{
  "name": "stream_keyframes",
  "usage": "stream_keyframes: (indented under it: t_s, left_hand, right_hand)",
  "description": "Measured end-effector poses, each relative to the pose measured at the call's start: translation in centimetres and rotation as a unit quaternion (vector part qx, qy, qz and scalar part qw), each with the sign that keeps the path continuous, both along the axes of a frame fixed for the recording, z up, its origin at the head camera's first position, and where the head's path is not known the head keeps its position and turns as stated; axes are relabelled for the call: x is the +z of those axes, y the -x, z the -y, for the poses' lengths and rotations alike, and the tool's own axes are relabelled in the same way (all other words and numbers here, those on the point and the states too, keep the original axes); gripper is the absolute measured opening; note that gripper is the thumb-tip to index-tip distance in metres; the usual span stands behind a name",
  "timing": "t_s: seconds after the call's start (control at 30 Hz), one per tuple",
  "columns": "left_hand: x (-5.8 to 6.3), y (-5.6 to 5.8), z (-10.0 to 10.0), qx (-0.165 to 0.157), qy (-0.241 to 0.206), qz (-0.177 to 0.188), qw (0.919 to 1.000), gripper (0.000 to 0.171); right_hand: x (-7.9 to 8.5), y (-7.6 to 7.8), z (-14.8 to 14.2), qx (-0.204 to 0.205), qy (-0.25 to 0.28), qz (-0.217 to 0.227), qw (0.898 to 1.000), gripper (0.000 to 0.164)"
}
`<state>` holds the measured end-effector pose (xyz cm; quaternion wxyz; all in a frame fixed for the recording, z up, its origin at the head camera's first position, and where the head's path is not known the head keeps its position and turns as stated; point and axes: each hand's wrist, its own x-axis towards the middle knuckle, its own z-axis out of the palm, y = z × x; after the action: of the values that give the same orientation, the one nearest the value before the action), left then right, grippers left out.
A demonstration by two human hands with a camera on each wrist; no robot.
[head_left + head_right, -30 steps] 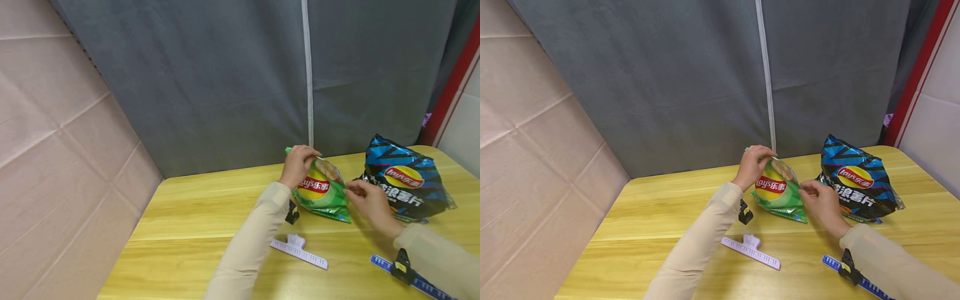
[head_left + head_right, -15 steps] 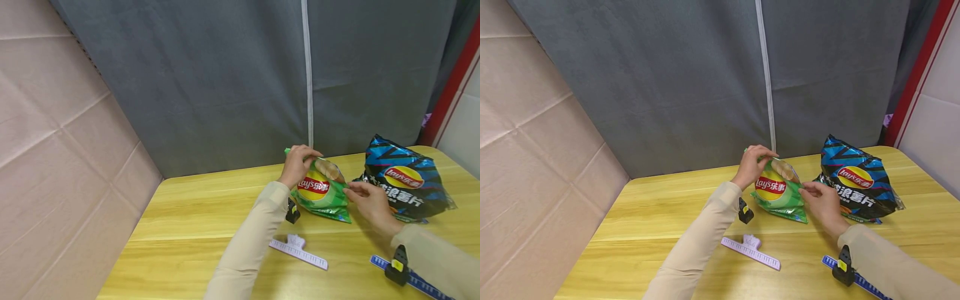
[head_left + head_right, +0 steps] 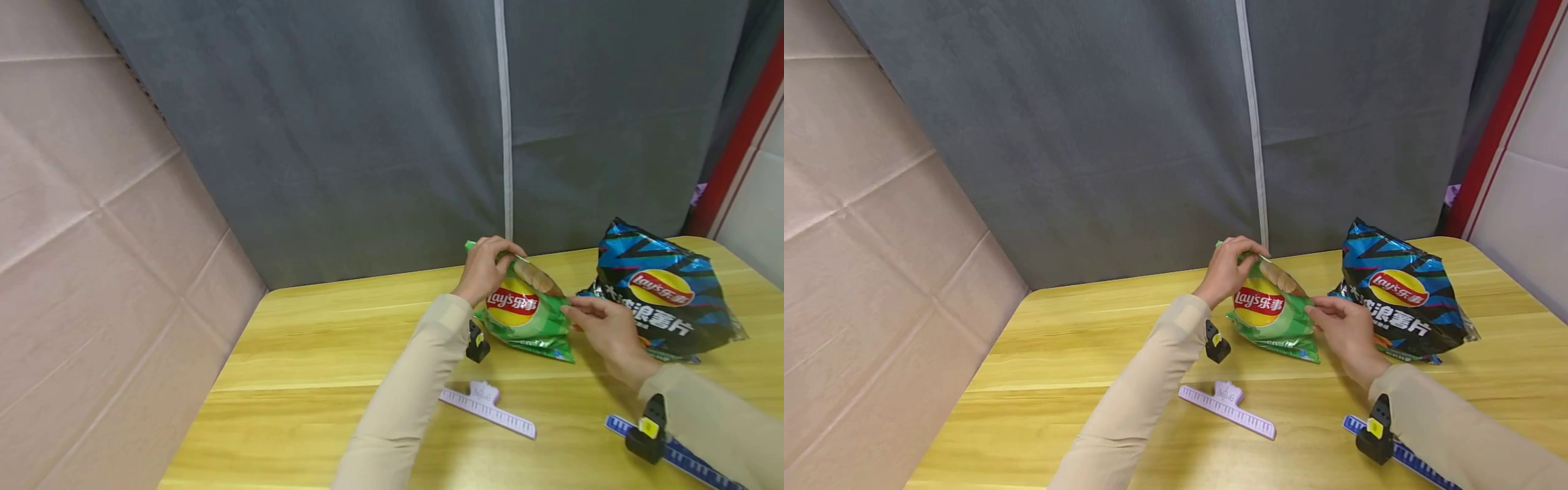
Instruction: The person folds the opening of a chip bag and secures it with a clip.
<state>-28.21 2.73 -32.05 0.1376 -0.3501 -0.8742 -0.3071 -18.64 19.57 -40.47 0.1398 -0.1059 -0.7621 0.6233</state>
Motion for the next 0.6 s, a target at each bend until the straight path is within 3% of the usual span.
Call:
stream_keyframes:
  t_s: [0.37,0.47,0.6]
  left_hand:
    - [-0.3,0.0,0.0,0.009,0.022,-0.013,0.9996,0.016]
    - [-0.3,0.1,0.0,0.006,0.025,-0.019,0.9995,0.016]
    - [-0.1,0.1,0.1,-0.001,0.033,-0.022,0.9992,0.015]
  right_hand:
    - [0.7,-0.6,0.6,-0.007,0.005,-0.006,1.0,0.031]
    - [-0.2,-0.2,0.5,-0.016,0.017,-0.02,1.0,0.019]
    - [-2.5,0.9,-0.1,-0.023,0.033,-0.043,0.998,0.011]
